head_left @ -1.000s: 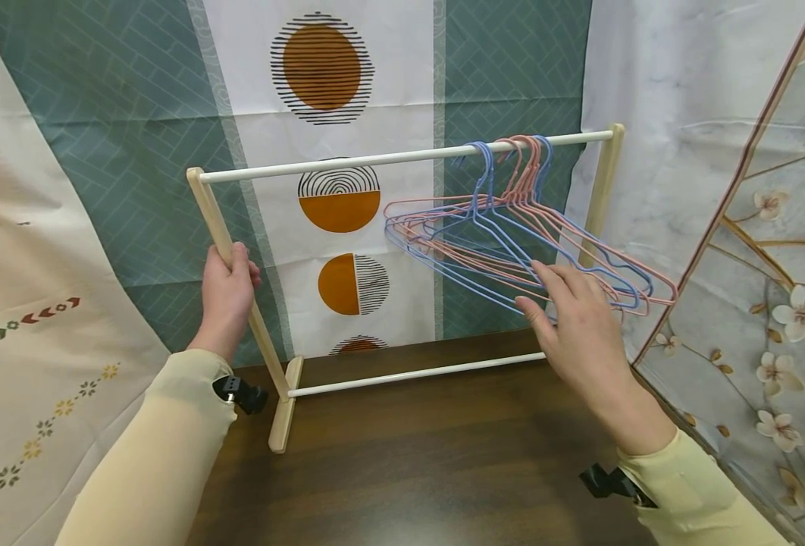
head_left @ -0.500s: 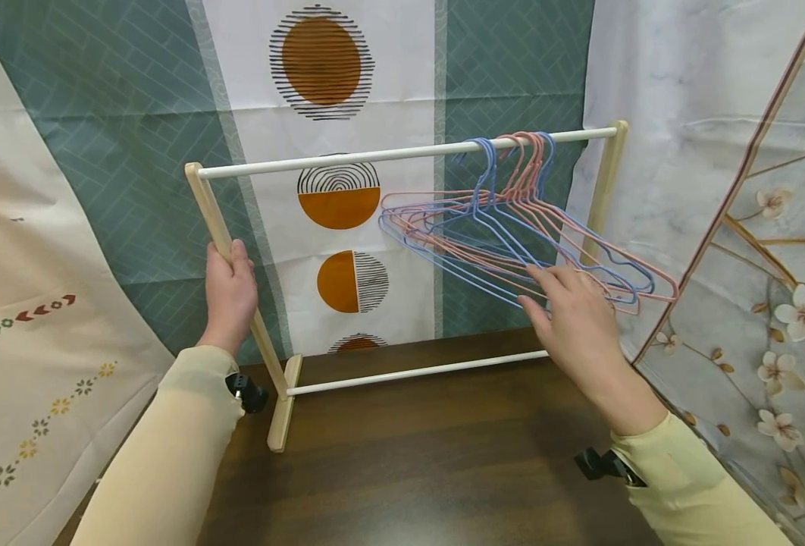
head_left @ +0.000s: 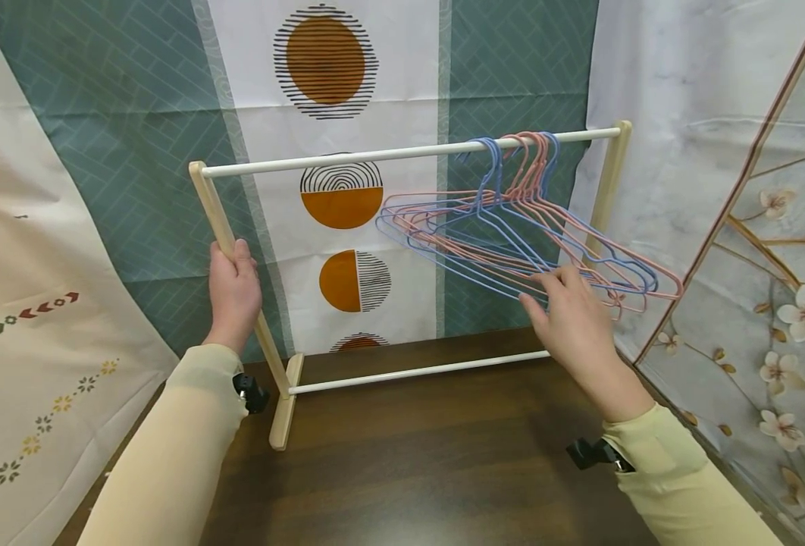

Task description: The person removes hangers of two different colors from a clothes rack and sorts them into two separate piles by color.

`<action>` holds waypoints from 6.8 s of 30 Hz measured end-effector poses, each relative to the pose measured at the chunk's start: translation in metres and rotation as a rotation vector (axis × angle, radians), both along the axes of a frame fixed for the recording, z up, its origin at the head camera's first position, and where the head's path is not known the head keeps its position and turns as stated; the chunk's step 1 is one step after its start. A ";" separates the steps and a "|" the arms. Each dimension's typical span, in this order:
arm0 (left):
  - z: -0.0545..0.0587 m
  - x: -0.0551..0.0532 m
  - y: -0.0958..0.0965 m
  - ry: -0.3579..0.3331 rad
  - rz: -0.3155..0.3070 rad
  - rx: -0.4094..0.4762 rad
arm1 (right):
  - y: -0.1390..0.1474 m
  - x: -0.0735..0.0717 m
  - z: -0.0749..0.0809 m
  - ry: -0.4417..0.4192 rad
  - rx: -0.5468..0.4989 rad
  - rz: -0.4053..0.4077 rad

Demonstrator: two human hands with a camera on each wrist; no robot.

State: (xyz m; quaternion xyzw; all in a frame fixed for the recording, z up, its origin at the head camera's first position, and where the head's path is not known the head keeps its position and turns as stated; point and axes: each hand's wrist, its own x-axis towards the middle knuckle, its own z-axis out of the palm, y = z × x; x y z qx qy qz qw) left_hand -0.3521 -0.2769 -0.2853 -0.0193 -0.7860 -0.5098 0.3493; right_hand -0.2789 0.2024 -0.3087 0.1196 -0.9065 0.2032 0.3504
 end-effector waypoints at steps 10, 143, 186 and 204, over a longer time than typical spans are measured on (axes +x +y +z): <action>-0.001 -0.001 0.000 0.016 0.019 -0.013 | 0.000 -0.006 -0.004 0.079 -0.069 -0.007; 0.036 0.000 -0.004 -0.044 -0.056 0.023 | -0.107 0.039 -0.154 -0.991 -0.287 0.723; 0.030 0.006 -0.002 -0.058 -0.048 -0.002 | -0.124 0.042 -0.159 -0.748 -0.018 0.651; 0.027 0.005 -0.002 -0.044 -0.045 0.007 | -0.096 0.024 -0.123 -0.715 -0.254 0.588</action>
